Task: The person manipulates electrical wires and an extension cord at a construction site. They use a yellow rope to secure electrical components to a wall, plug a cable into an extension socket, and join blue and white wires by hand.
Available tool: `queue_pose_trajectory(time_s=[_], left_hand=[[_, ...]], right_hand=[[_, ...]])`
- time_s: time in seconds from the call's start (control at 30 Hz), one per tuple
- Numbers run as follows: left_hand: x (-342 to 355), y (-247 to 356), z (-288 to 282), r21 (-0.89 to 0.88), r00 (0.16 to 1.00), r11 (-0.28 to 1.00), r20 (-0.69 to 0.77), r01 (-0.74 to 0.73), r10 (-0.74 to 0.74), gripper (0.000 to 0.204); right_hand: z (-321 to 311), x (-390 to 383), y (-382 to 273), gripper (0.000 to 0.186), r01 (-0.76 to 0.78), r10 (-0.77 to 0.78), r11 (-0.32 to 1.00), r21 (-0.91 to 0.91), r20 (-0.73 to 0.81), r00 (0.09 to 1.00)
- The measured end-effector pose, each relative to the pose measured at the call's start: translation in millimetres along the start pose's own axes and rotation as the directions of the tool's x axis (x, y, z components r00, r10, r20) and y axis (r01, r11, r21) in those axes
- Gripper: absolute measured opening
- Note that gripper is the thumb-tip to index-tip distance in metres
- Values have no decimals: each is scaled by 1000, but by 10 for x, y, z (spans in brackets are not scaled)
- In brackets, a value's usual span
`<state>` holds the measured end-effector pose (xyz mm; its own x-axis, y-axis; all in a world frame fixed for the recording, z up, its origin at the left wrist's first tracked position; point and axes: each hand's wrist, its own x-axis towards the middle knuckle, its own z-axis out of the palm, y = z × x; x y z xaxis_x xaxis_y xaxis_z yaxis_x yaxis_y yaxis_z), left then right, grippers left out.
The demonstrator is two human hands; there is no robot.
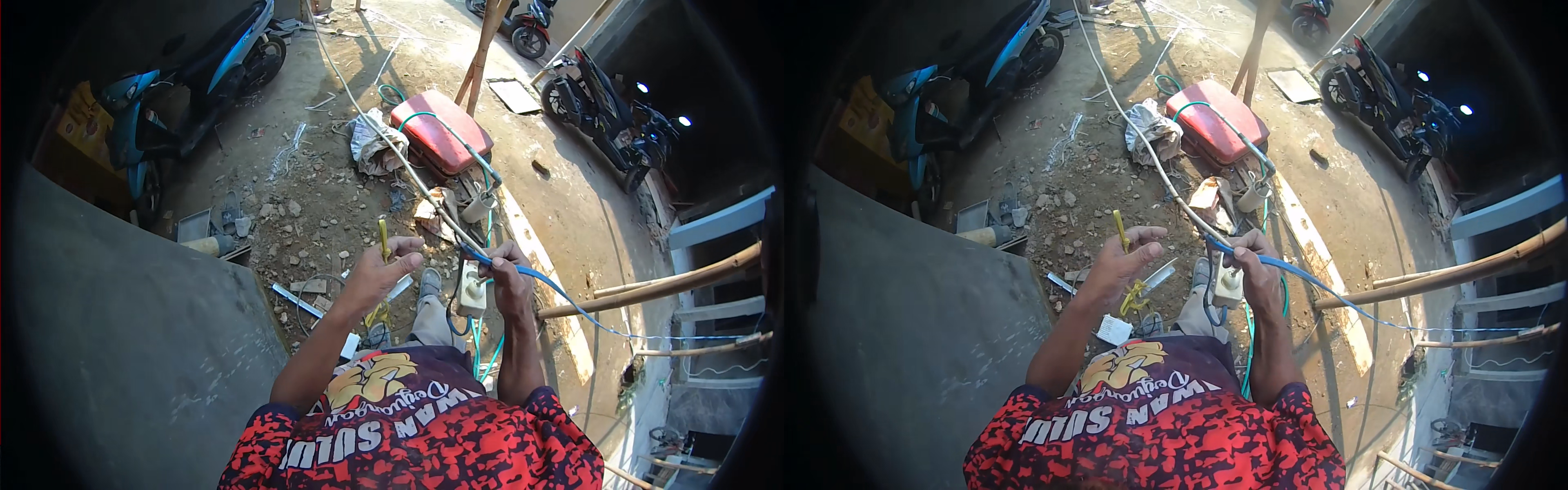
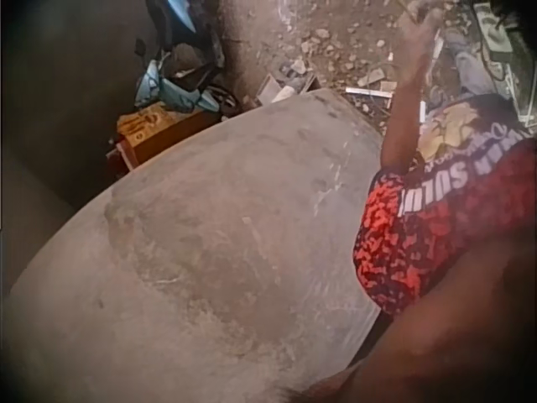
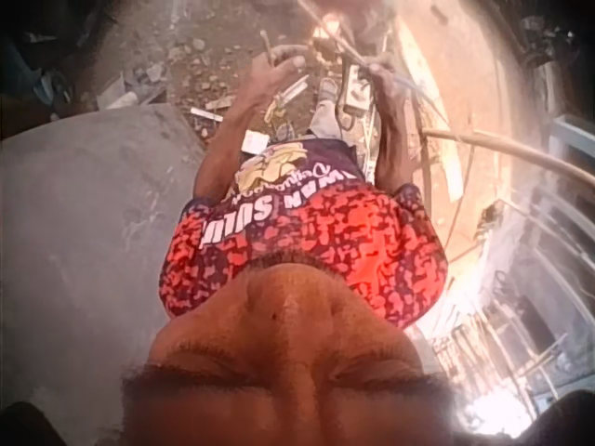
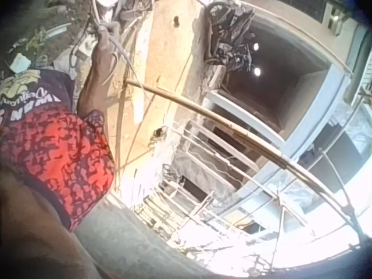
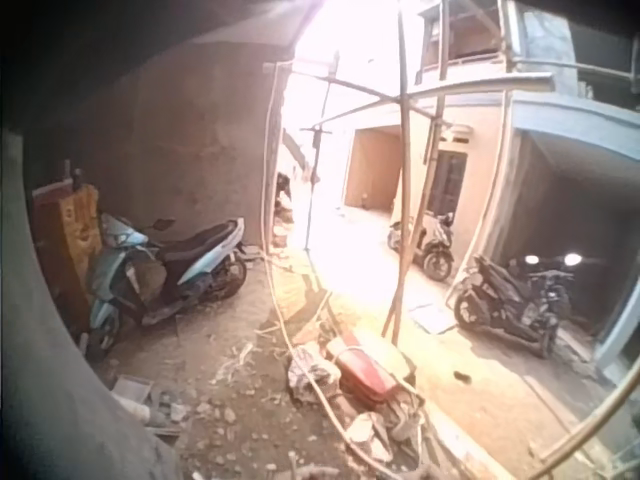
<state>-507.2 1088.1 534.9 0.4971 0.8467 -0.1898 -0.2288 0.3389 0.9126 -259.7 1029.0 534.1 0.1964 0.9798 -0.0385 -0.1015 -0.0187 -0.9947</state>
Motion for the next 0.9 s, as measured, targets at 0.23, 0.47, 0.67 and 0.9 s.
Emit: queue_pose_trajectory(time_s=[0.23,0.47,0.67,0.9], left_hand=[[869,-171,243,-341,999,940,31,-16,29,35],[1724,99,245,-298,999,955,-41,0,-13,33],[2501,347,295,-214,994,975,-100,-59,38,35],[3151,498,426,-82,992,995,-117,-53,43,32]], right_hand=[[-88,567,7,27,-19,16,999,39,82,996],[-178,1489,31,25,-78,71,996,33,173,982],[-353,2326,1,25,-188,151,968,167,210,966],[-588,2843,-131,42,-97,104,906,411,7,995]])
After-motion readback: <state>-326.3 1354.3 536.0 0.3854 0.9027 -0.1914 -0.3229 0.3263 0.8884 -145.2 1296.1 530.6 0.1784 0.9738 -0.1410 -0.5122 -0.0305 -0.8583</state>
